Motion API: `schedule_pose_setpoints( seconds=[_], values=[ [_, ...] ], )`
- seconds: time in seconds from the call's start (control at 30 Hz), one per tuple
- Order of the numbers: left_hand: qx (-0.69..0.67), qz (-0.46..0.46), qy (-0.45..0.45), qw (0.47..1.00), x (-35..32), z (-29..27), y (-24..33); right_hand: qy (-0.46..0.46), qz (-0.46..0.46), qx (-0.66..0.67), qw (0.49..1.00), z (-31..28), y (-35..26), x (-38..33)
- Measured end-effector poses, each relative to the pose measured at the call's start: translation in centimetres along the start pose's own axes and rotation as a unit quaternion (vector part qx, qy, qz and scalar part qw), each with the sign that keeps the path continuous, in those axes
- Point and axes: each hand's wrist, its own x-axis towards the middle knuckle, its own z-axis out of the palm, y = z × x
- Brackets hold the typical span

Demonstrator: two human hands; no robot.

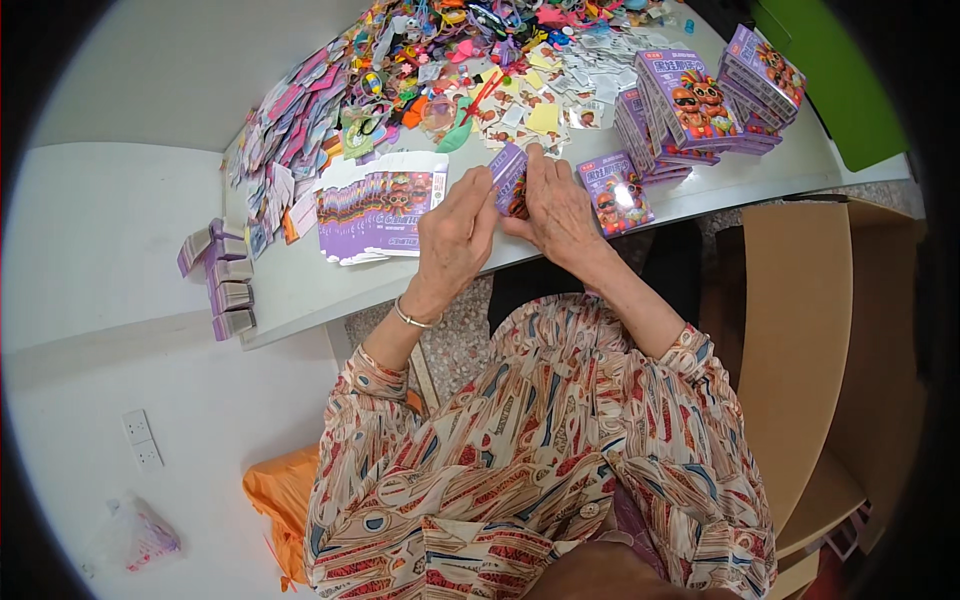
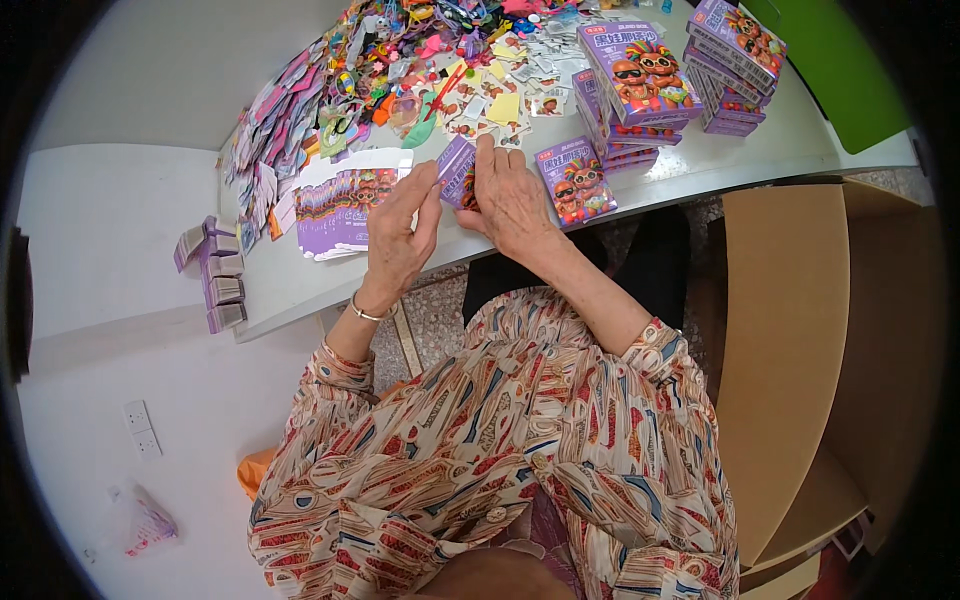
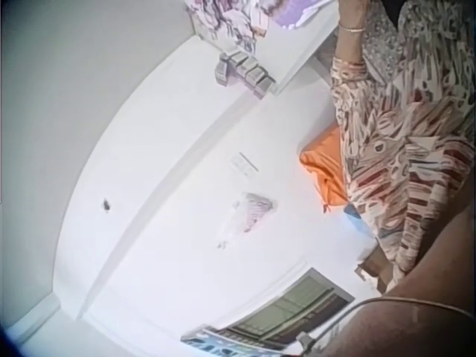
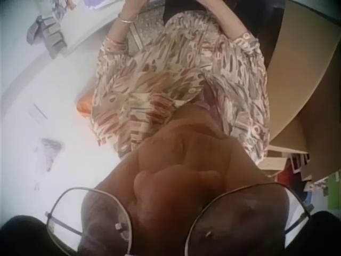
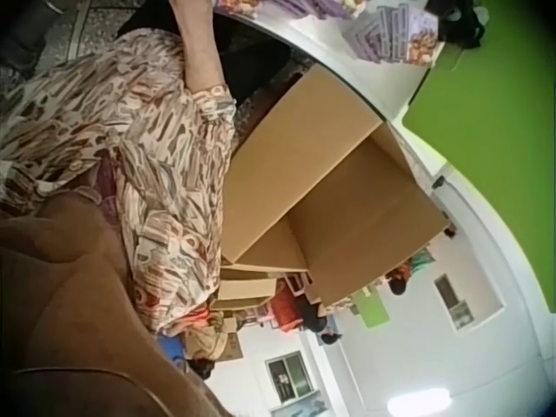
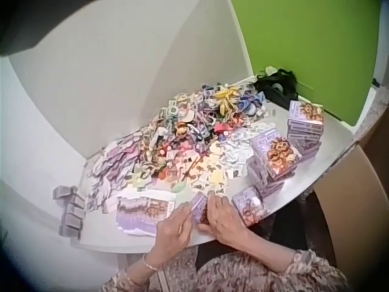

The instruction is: Packing small purple product boxes into a large cardboard shipping carton.

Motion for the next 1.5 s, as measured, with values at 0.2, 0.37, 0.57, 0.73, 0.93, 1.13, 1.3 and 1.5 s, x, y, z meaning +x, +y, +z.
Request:
schedule_pose_setpoints(
  seconds=[0.2, 0.37, 0.57, 0.73, 0.93, 1.13, 1.3, 1.5],
  values=[
    [0.030, -0.006, 0.007, 1.000, -0.6, 0.8, 0.3, 0.015, -0.011, -0.023, 1.000, 0.1, -0.1, -0.1],
    [0.072, 0.000, 0.034, 0.997, -1.0, 1.3, 0.4, 0.042, -0.026, -0.045, 0.998, 0.5, -0.1, -0.2],
    [-0.072, -0.090, 0.016, 0.993, -0.3, 1.0, -0.3, 0.031, -0.012, -0.046, 0.998, 0.1, -0.1, -0.4],
    [-0.224, -0.203, -0.008, 0.953, 1.6, -0.3, -1.2, 0.186, -0.076, 0.011, 0.980, -4.1, -2.5, -2.0],
    [-0.388, -0.249, -0.047, 0.886, 3.5, 2.1, 2.2, 0.279, 0.058, 0.004, 0.959, -8.3, 3.1, -7.3],
    [-0.233, -0.161, -0.097, 0.954, 2.8, 8.7, 1.7, 0.212, 0.147, 0.017, 0.966, -6.6, 5.0, -8.1],
    [-0.372, -0.269, -0.142, 0.877, 1.1, 9.2, 3.2, 0.222, 0.125, -0.007, 0.967, -6.1, 4.2, -7.5],
    [-0.496, -0.348, -0.078, 0.792, 0.6, 8.1, 4.3, 0.206, 0.177, 0.123, 0.954, -6.2, 3.4, -7.0]
  ],
)
